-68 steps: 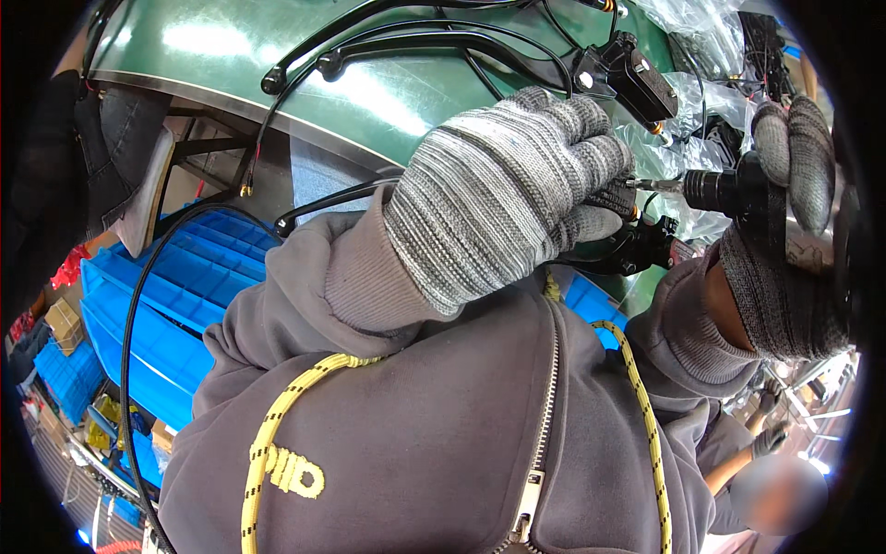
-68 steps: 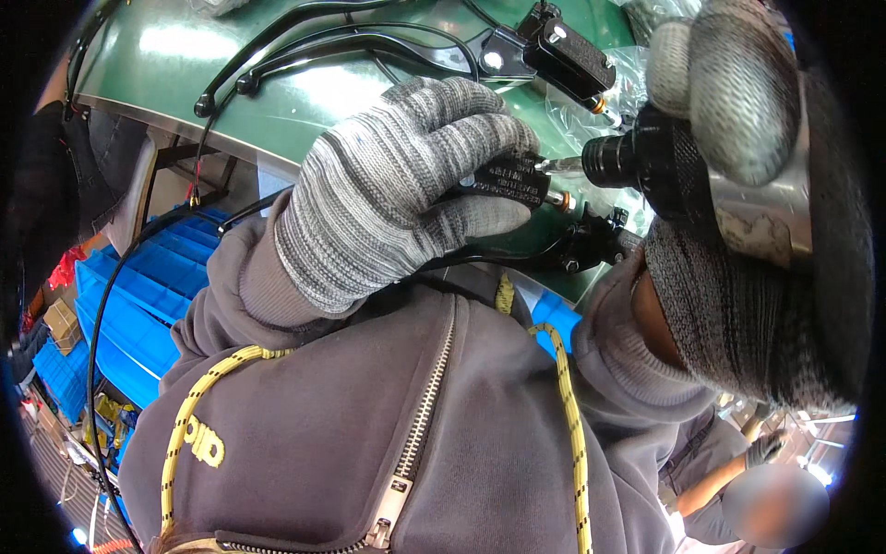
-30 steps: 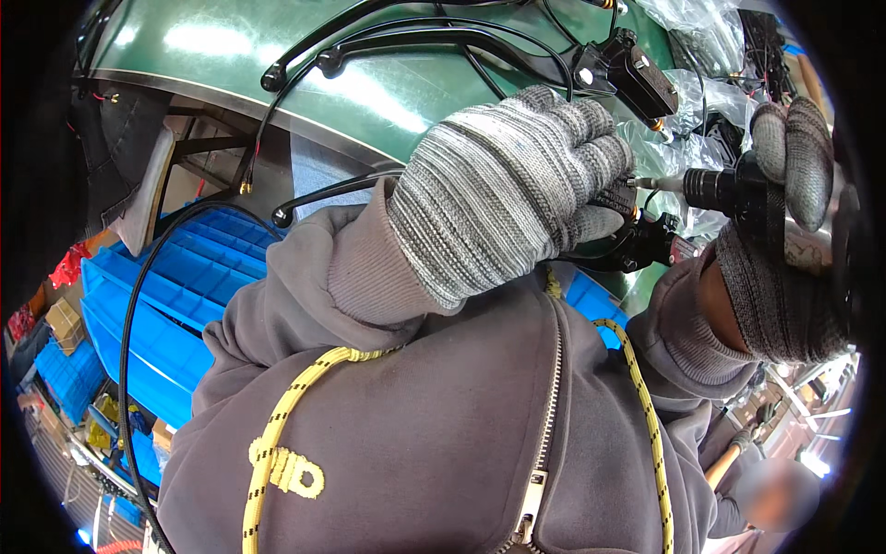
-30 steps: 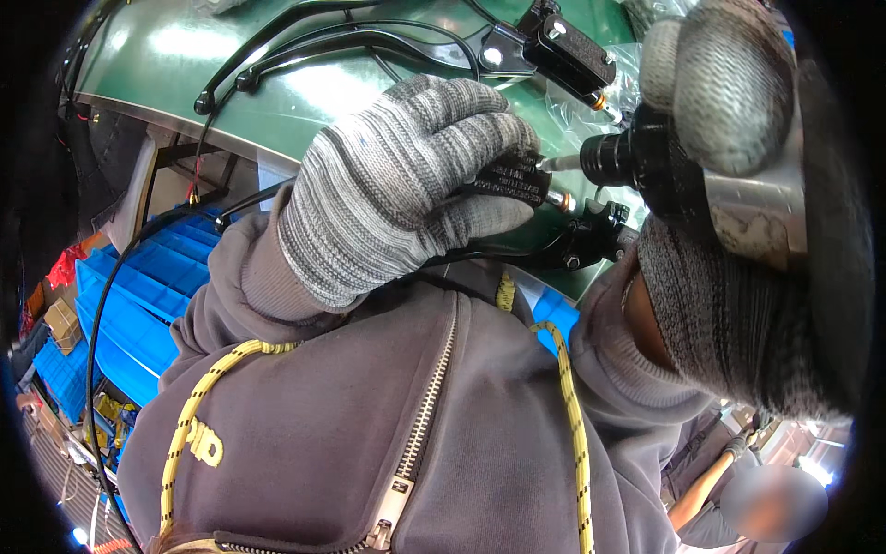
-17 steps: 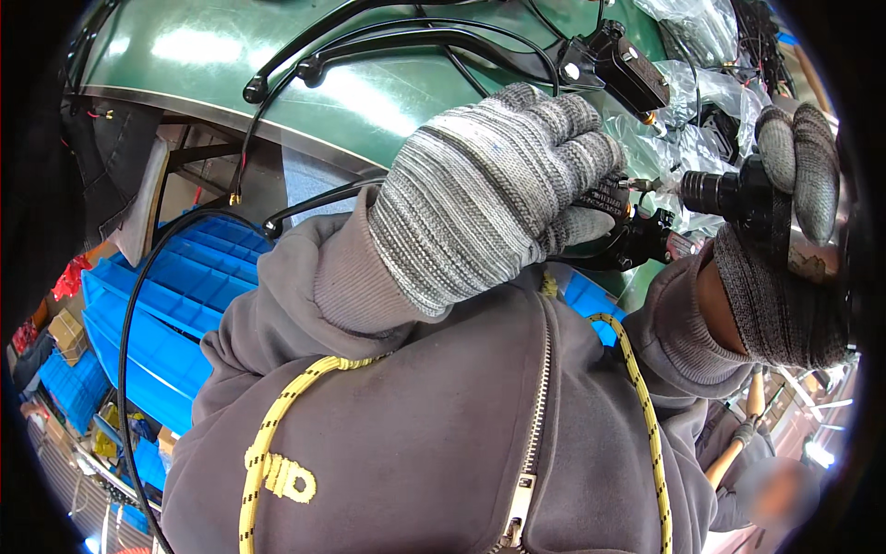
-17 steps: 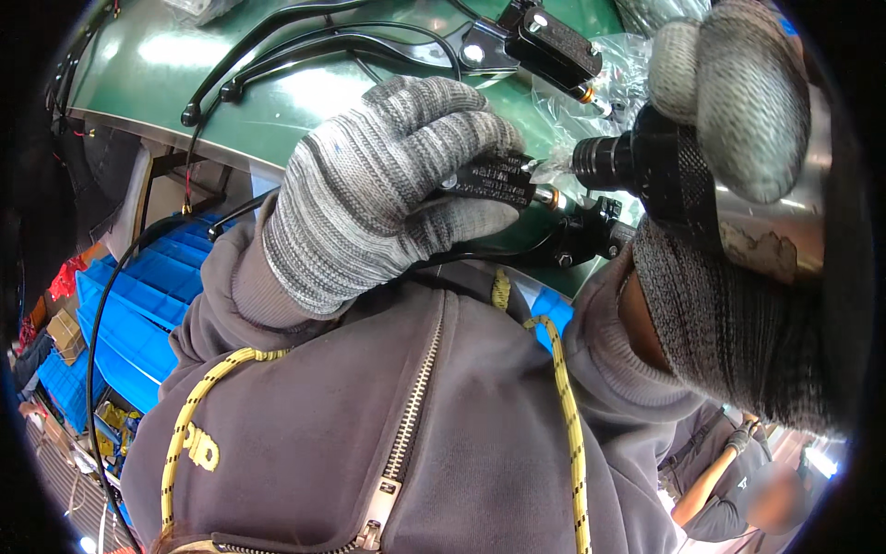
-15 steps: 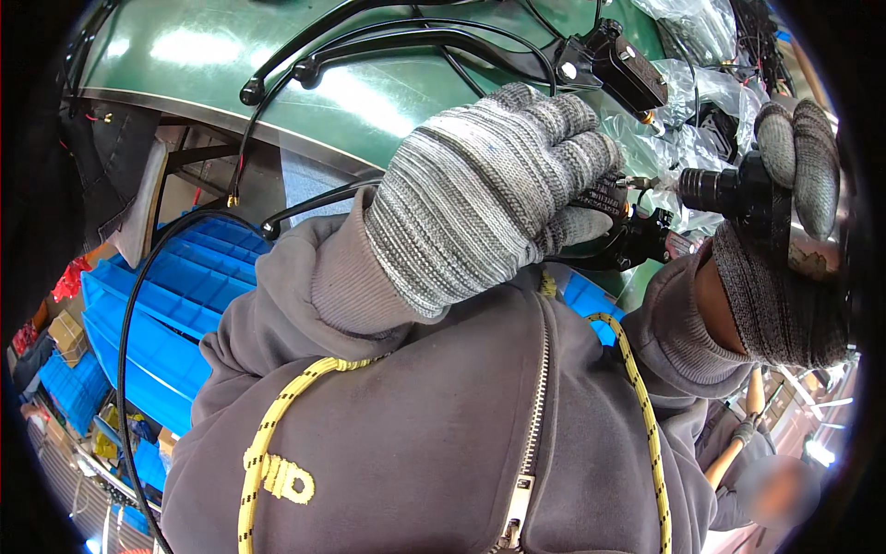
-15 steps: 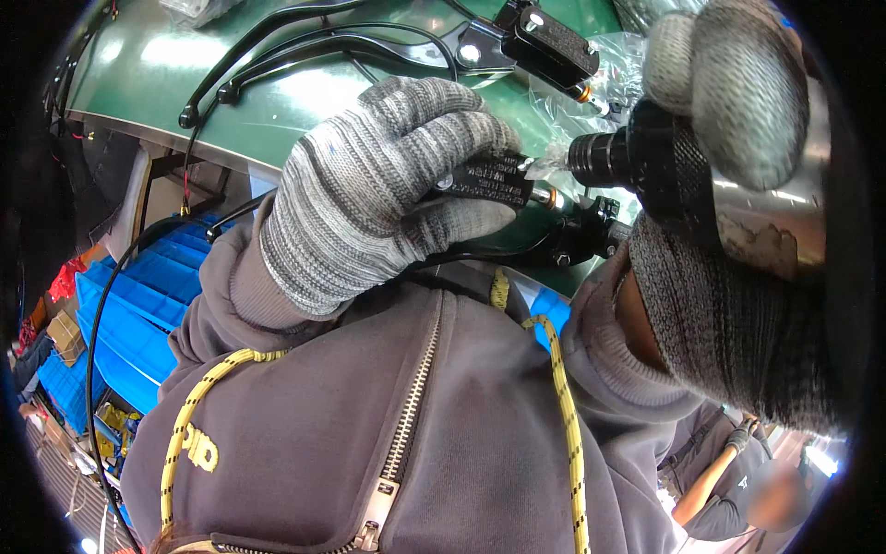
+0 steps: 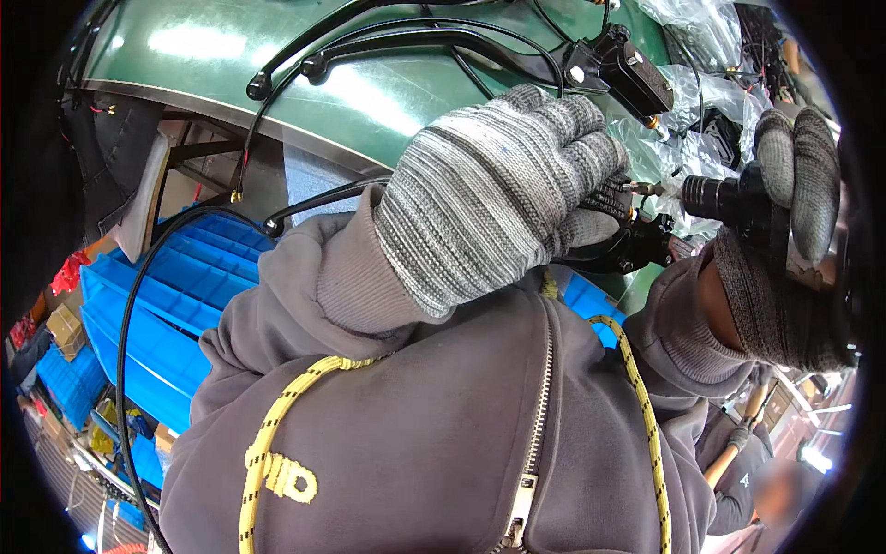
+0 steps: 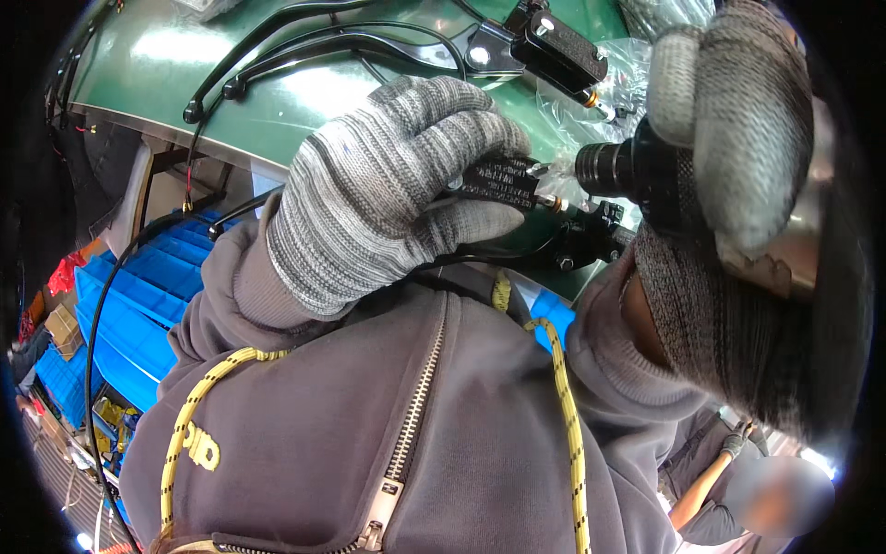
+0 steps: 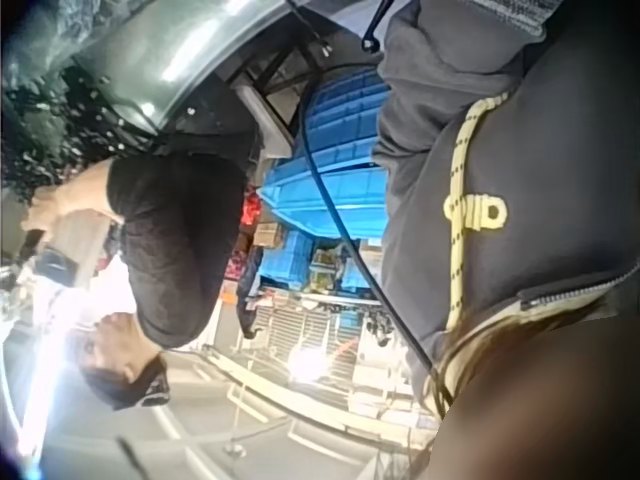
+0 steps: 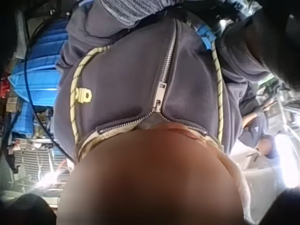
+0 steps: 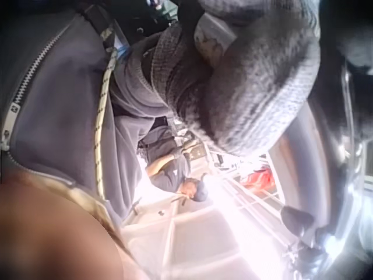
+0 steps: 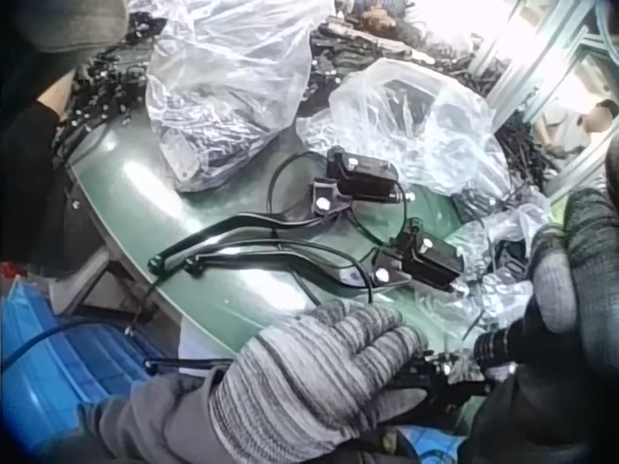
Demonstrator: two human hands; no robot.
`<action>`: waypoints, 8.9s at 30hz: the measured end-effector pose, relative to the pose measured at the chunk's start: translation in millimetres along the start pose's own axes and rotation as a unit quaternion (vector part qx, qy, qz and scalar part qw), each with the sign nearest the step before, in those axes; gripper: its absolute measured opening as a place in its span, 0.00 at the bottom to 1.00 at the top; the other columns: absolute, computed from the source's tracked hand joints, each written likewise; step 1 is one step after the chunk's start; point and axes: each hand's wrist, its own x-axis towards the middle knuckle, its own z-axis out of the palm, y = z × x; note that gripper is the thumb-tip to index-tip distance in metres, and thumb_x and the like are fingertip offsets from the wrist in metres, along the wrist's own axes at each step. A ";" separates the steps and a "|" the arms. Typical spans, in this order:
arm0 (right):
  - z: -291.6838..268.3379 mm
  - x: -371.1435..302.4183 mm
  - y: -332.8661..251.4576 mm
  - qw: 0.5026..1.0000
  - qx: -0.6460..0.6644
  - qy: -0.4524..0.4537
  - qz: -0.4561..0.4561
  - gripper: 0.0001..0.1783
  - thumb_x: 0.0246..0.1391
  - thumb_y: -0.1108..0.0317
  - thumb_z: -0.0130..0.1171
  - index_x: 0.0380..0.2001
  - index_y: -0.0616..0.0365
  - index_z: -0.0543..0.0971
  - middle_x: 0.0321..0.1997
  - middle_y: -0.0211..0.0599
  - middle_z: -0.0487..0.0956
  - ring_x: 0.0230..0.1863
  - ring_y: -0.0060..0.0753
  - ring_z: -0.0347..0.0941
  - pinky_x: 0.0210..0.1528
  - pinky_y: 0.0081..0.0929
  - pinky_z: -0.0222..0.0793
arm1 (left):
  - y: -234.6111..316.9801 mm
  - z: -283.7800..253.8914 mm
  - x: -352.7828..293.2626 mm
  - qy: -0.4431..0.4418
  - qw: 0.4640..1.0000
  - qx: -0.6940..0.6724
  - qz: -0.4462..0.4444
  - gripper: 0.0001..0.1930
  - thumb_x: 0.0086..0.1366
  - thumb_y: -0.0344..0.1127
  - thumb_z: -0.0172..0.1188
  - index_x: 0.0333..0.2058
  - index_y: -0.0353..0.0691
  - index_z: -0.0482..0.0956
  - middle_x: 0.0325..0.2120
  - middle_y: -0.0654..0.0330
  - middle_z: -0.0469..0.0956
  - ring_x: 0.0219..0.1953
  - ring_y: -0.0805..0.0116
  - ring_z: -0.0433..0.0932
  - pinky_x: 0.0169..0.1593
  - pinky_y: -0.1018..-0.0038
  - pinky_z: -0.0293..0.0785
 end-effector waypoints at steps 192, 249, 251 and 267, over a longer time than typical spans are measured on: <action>64.2 31.9 -4.2 0.999 0.018 0.007 0.038 0.17 0.62 0.61 0.57 0.53 0.52 0.74 0.33 0.25 0.72 0.31 0.23 0.67 0.45 0.34 0.63 | -1.5 13.0 -14.5 0.050 0.985 -0.104 -0.126 0.24 0.52 0.38 0.74 0.47 0.37 0.80 0.39 0.53 0.81 0.40 0.61 0.83 0.47 0.69 0.80; 90.4 28.5 -1.9 0.921 -0.100 0.315 -0.207 0.17 0.61 0.72 0.62 0.53 0.60 0.75 0.51 0.35 0.79 0.52 0.26 0.74 0.58 0.28 0.70 | 2.0 21.5 -6.8 0.015 0.957 -0.272 -0.103 0.10 0.71 0.31 0.57 0.48 0.36 0.77 0.35 0.60 0.80 0.40 0.73 0.77 0.48 0.72 0.74; 94.5 29.8 1.3 0.914 -0.095 0.323 -0.227 0.16 0.61 0.73 0.62 0.52 0.60 0.76 0.51 0.35 0.79 0.52 0.26 0.74 0.58 0.27 0.70 | 5.6 18.0 -5.7 0.009 0.965 -0.237 -0.107 0.10 0.71 0.31 0.57 0.49 0.35 0.77 0.36 0.60 0.81 0.40 0.73 0.77 0.48 0.73 0.74; 60.3 32.1 -14.0 0.988 -0.150 -0.020 0.033 0.19 0.63 0.60 0.56 0.47 0.65 0.82 0.39 0.44 0.84 0.37 0.33 0.80 0.37 0.27 0.76 | 3.7 22.0 -10.8 0.024 0.931 -0.318 -0.177 0.16 0.68 0.32 0.63 0.52 0.35 0.76 0.37 0.62 0.81 0.42 0.72 0.78 0.51 0.73 0.74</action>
